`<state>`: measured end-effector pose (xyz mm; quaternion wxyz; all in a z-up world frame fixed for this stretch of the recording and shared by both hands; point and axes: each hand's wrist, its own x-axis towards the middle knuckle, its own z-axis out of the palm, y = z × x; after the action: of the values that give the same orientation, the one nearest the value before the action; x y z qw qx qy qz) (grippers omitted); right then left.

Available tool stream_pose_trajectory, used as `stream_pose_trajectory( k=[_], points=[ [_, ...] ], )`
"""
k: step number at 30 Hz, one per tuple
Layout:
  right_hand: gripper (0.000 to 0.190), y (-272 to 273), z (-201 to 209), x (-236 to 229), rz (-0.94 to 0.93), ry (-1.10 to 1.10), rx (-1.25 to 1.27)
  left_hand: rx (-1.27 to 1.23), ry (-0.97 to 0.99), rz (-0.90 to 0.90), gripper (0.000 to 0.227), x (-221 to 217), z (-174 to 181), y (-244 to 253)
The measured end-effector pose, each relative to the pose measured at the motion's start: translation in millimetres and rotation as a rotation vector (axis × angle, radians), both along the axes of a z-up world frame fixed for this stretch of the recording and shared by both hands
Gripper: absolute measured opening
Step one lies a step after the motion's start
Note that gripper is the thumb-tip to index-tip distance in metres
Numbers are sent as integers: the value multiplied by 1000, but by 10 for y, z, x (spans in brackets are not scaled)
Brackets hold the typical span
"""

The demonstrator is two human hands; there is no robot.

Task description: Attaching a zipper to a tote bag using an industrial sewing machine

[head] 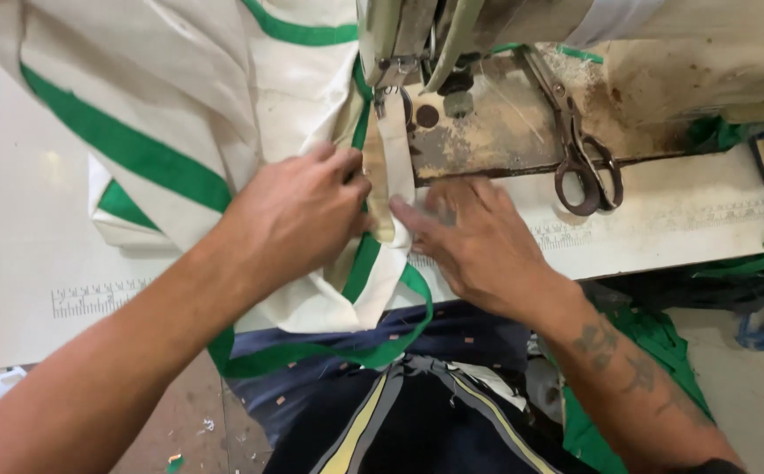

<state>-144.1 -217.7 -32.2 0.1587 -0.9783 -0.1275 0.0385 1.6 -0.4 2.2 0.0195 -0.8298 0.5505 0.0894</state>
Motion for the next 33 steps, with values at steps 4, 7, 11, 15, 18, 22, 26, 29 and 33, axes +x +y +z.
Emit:
stream_pose_trajectory(
  k=[4,7,11,15,18,22,26,29,33],
  points=[
    [63,-70,-103,68,240,-380,-175,-92,-55,-126,31,134,-100,-23],
    [56,-58,-129,85,248,-404,-194,-199,-143,-202,41,110,-195,23],
    [48,-71,-165,103,201,-351,-38,-300,-125,-173,43,66,-262,112],
    [54,-91,-101,86,251,-342,-149,-245,48,-194,42,-245,103,192],
    [73,-145,-101,97,237,-314,-269,-128,212,-189,96,-618,281,267],
    [59,-34,59,167,371,-385,-147,-363,-197,-312,17,-846,198,352],
    [34,-73,-32,283,355,-558,-103,-347,-10,-365,16,-711,337,327],
    [32,-32,-220,282,339,-600,-35,-14,379,-271,16,-443,634,160],
    [51,-76,-343,239,273,-532,68,-231,674,-116,81,36,483,-21]
  ],
)
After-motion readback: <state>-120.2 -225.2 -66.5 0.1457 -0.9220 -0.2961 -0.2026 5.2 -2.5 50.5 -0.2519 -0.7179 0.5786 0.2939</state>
